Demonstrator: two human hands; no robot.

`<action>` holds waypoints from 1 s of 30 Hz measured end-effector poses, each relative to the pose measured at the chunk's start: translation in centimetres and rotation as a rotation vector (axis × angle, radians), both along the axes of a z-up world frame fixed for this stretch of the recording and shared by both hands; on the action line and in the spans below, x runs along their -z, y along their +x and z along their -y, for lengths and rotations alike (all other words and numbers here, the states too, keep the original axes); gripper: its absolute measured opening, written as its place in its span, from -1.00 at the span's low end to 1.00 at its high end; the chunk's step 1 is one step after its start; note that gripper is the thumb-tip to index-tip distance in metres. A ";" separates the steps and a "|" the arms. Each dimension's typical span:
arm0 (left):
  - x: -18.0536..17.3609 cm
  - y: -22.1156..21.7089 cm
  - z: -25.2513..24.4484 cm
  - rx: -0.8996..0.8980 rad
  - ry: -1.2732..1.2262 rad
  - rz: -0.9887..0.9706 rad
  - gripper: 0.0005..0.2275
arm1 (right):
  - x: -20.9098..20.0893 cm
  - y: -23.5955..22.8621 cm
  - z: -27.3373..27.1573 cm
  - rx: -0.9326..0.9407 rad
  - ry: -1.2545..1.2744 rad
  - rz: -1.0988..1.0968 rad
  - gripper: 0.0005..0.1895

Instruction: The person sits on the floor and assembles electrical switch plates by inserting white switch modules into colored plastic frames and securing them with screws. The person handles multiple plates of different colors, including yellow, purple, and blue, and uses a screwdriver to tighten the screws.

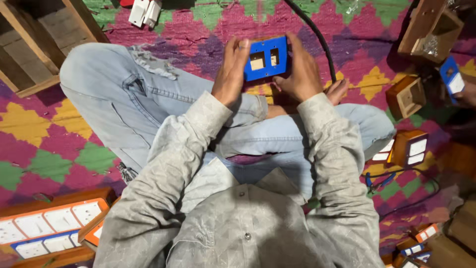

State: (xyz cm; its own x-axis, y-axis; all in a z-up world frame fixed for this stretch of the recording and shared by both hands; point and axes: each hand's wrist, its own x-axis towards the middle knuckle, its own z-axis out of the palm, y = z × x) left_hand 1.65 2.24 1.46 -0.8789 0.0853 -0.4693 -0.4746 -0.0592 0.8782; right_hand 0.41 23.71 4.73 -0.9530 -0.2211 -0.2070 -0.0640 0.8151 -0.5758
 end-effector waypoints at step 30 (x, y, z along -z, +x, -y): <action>-4.4 -0.4 2.6 0.101 0.344 -0.556 -0.44 | -5.0 -0.7 -0.3 0.277 -0.841 -0.196 -0.56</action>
State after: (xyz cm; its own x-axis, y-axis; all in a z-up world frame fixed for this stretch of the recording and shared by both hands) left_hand 1.30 -0.35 5.88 -0.9623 0.2440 0.1205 0.0258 -0.3593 0.9329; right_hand -0.25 24.00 9.74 -0.9958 0.0167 0.0903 -0.0874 0.1309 -0.9875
